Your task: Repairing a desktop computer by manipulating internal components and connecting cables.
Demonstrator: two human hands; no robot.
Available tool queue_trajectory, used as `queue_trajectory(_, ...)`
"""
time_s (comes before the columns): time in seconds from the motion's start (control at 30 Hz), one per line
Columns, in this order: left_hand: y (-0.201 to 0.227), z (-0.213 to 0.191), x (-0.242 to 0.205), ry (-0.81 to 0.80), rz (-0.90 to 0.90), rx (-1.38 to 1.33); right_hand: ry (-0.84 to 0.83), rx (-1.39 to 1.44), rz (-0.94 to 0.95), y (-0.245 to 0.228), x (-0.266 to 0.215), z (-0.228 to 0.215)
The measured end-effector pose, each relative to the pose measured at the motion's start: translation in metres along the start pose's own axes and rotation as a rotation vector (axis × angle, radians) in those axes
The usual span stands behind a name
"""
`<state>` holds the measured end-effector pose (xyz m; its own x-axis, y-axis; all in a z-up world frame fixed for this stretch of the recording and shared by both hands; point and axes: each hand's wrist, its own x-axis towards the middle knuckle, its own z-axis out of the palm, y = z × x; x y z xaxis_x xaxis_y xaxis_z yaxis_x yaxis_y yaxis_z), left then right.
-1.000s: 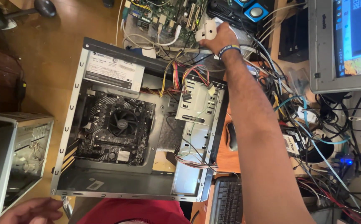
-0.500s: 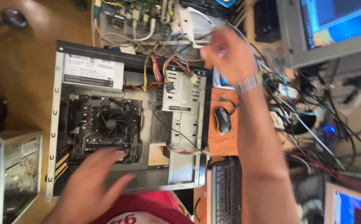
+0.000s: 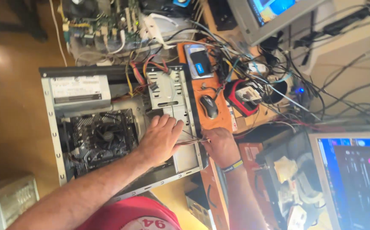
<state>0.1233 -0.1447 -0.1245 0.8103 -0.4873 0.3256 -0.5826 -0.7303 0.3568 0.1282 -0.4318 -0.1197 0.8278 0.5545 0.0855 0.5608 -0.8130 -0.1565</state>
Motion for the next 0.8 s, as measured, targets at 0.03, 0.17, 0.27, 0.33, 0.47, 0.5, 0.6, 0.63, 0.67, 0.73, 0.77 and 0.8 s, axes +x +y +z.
queue_trajectory(0.03,0.001,0.007,0.000,0.055,0.020,-0.029,0.042,-0.023,0.020,-0.004,-0.001,0.001)
queue_trajectory(0.17,0.005,0.042,-0.002,0.120,0.041,-0.042,0.066,-0.047,0.153,-0.023,-0.019,-0.004)
queue_trajectory(0.27,0.005,0.048,-0.007,0.170,0.037,-0.081,0.061,-0.069,0.295,-0.063,-0.021,-0.024)
queue_trajectory(0.33,0.003,0.036,-0.010,0.065,0.038,-0.191,0.007,0.025,0.412,-0.098,-0.018,-0.046)
queue_trajectory(0.47,-0.003,0.013,-0.014,-0.031,0.072,-0.261,-0.041,0.254,0.378,-0.147,-0.005,-0.081)
queue_trajectory(0.5,-0.005,0.009,-0.016,-0.006,0.088,-0.310,-0.107,0.389,0.410,-0.158,-0.002,-0.091)
queue_trajectory(0.6,-0.016,-0.011,-0.026,0.046,0.105,-0.417,-0.126,0.780,0.293,-0.165,-0.008,-0.095)
queue_trajectory(0.63,-0.020,-0.018,-0.030,0.079,0.102,-0.479,-0.080,1.026,0.137,-0.164,-0.013,-0.092)
queue_trajectory(0.67,-0.024,-0.019,-0.036,0.072,0.102,-0.478,-0.077,1.031,0.140,-0.162,-0.016,-0.083)
queue_trajectory(0.73,-0.032,-0.023,-0.048,0.064,0.001,-0.600,0.028,1.361,0.115,-0.156,-0.019,-0.066)
queue_trajectory(0.77,-0.037,-0.022,-0.053,0.061,-0.002,-0.597,0.027,1.366,0.114,-0.154,-0.019,-0.060)
queue_trajectory(0.8,-0.041,-0.021,-0.058,0.060,-0.021,-0.584,0.045,1.288,0.249,-0.151,-0.019,-0.053)
